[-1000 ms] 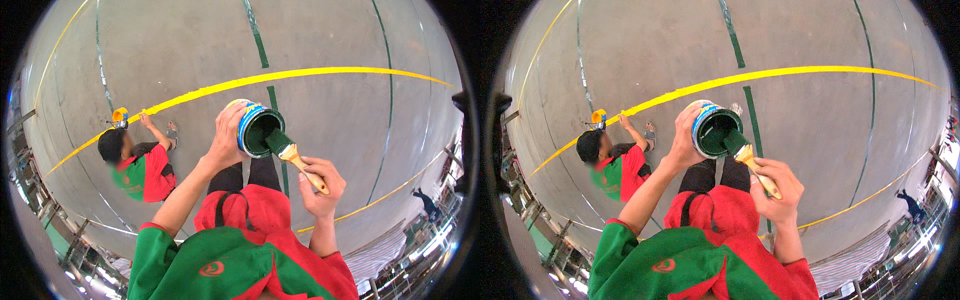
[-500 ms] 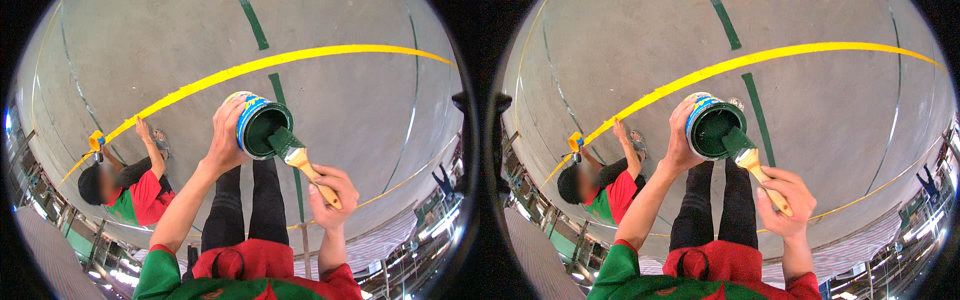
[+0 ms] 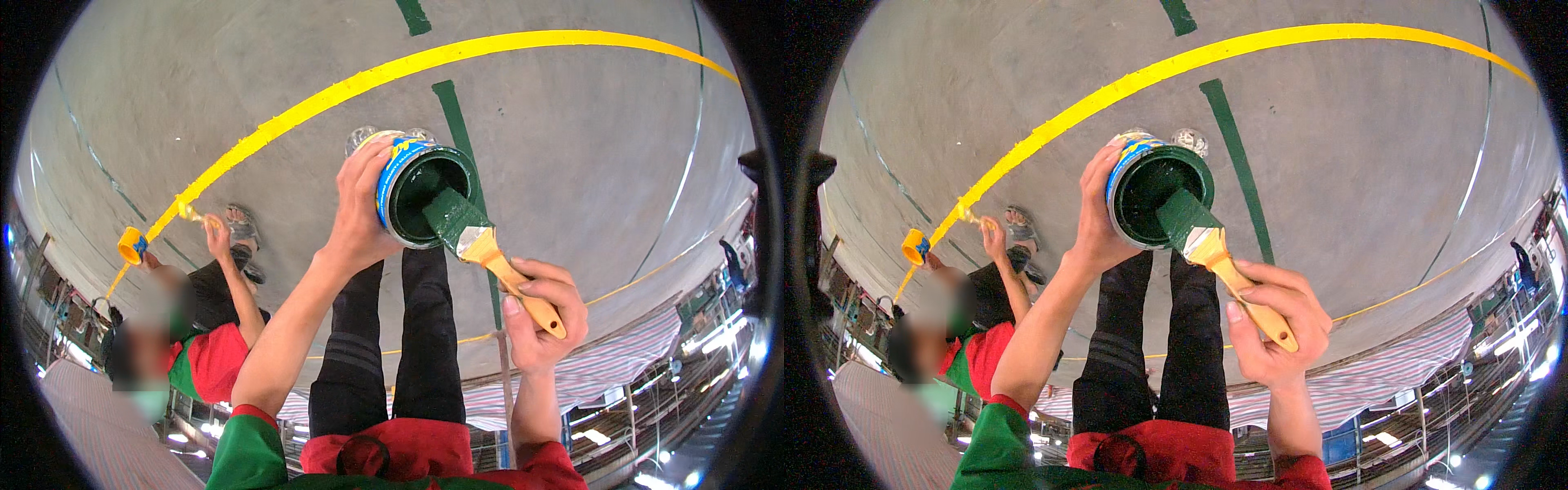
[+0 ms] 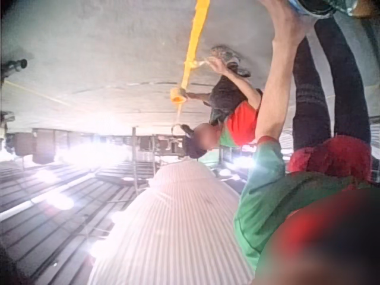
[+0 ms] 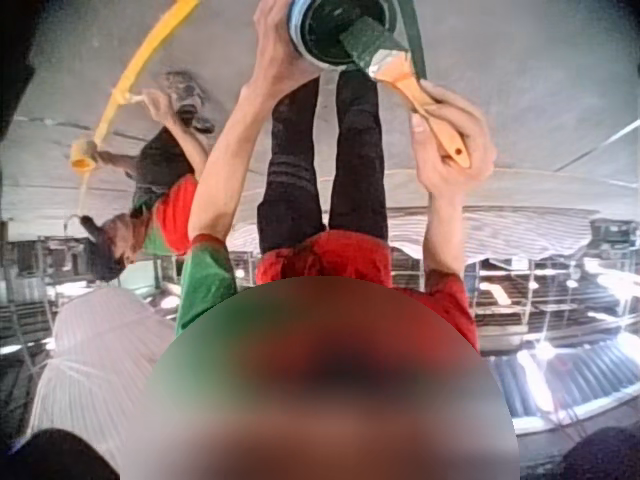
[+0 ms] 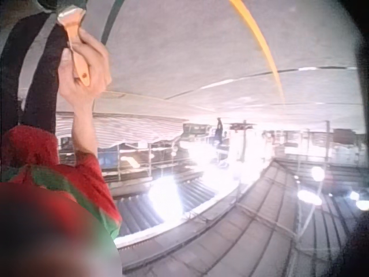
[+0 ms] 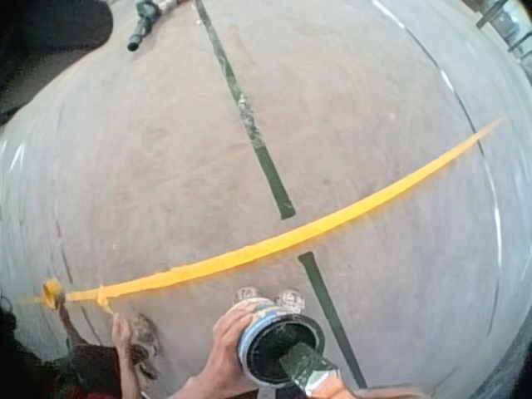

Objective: The person paints a green line on a concrete floor using a paintbrush and a paint can. They repeatedly dip the brush into the can and apply paint along a pre-marked line, moving forward as they work.

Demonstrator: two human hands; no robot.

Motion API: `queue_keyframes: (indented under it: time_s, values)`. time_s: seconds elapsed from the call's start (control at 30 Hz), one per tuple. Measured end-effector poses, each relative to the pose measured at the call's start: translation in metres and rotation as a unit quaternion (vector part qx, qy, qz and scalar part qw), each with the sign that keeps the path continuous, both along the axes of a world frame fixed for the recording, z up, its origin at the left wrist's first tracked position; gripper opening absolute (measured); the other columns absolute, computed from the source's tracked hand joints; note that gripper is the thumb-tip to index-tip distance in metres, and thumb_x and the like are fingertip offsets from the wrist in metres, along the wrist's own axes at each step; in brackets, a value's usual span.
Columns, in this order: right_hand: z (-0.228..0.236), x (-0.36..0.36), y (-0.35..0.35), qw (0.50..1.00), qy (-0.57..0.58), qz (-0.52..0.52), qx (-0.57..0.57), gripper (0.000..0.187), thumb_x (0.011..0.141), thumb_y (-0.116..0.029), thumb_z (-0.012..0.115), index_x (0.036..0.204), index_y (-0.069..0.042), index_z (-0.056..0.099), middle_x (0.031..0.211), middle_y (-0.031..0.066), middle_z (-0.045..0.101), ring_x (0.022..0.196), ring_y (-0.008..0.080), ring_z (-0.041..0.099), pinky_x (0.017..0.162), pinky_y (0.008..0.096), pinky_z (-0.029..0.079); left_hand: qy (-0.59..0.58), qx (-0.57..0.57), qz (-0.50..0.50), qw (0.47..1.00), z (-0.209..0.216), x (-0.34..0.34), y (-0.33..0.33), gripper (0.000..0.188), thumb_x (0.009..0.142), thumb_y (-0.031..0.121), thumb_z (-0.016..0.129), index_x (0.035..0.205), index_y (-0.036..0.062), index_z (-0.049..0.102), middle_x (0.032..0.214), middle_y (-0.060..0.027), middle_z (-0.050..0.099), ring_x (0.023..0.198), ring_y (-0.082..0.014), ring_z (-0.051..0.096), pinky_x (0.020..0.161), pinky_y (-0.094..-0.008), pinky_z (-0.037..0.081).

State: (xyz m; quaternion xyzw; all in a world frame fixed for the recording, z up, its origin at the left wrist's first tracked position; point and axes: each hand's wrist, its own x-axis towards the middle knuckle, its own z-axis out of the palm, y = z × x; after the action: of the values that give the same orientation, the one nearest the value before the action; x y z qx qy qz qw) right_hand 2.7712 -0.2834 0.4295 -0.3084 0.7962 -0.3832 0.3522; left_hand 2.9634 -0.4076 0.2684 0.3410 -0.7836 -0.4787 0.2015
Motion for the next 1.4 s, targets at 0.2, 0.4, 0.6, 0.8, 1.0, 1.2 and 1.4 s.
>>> queue_keyframes:
  time_s: [0.2,0.4,0.6,0.8,1.0,1.2,1.4]
  values:
    - [0.007,-0.002,-0.004,0.999,-0.007,-0.036,0.003,0.020,0.078,-0.002,0.079,0.096,-0.001,0.070,0.104,0.0252,0.076,0.090,0.0305,0.076,0.080,0.0367,0.060,0.010,0.003,-0.045,0.999,0.008,-0.009,-0.022,0.129,0.051,0.019,0.105,0.156,0.0099,0.030,0.154,-0.0213,0.041,0.145,-0.0430,0.042,0.121,-0.0532,0.036]
    - [0.007,-0.009,0.005,0.995,-0.032,-0.090,-0.006,0.020,0.080,-0.005,0.079,0.097,-0.001,0.070,0.104,0.0252,0.076,0.087,0.0295,0.076,0.078,0.0370,0.061,0.020,0.023,-0.053,0.998,-0.002,-0.022,-0.030,0.129,0.052,0.021,0.104,0.156,0.0101,0.029,0.155,-0.0221,0.041,0.146,-0.0429,0.041,0.122,-0.0530,0.035]
    - [-0.107,-0.017,0.014,0.969,-0.157,-0.154,-0.117,0.022,0.091,-0.012,0.076,0.103,0.003,0.066,0.113,0.0283,0.070,0.076,0.0241,0.073,0.066,0.0328,0.061,0.073,0.029,-0.052,0.996,-0.089,-0.029,-0.027,0.120,0.055,0.019,0.101,0.155,0.0107,0.035,0.153,-0.0185,0.048,0.144,-0.0421,0.046,0.120,-0.0543,0.035]
    - [-0.244,-0.023,0.036,0.996,-0.023,-0.041,-0.074,0.017,0.085,-0.009,0.078,0.096,0.001,0.070,0.107,0.0267,0.073,0.078,0.0259,0.073,0.071,0.0351,0.060,0.086,-0.010,-0.079,0.993,-0.229,-0.020,-0.022,0.120,0.055,0.018,0.102,0.154,0.0115,0.035,0.153,-0.0181,0.048,0.144,-0.0411,0.046,0.120,-0.0544,0.035]
    - [-0.326,-0.047,0.052,0.995,0.050,0.039,-0.075,0.016,0.080,-0.009,0.079,0.091,0.000,0.070,0.102,0.0247,0.075,0.078,0.0263,0.072,0.073,0.0356,0.058,0.064,-0.022,-0.105,0.992,-0.309,-0.013,-0.031,0.123,0.053,0.018,0.104,0.155,0.0110,0.035,0.154,-0.0187,0.045,0.145,-0.0406,0.044,0.121,-0.0519,0.036]
    - [-0.360,-0.066,0.074,0.955,-0.148,-0.100,-0.238,0.022,0.084,-0.012,0.077,0.094,0.004,0.066,0.105,0.0261,0.069,0.072,0.0272,0.069,0.060,0.0351,0.058,0.008,-0.049,-0.108,0.993,-0.328,-0.018,-0.041,0.128,0.053,0.020,0.103,0.156,0.0058,0.030,0.158,-0.0212,0.042,0.147,-0.0403,0.043,0.124,-0.0499,0.033]
    - [-0.415,-0.081,0.066,0.919,-0.088,-0.245,-0.295,0.019,0.086,-0.004,0.073,0.101,0.006,0.068,0.109,0.0262,0.068,0.077,0.0297,0.071,0.065,0.0374,0.060,0.030,-0.060,-0.039,0.997,-0.316,0.001,-0.030,0.123,0.058,0.023,0.102,0.155,0.0023,0.029,0.158,-0.0224,0.040,0.146,-0.0376,0.043,0.124,-0.0485,0.031]
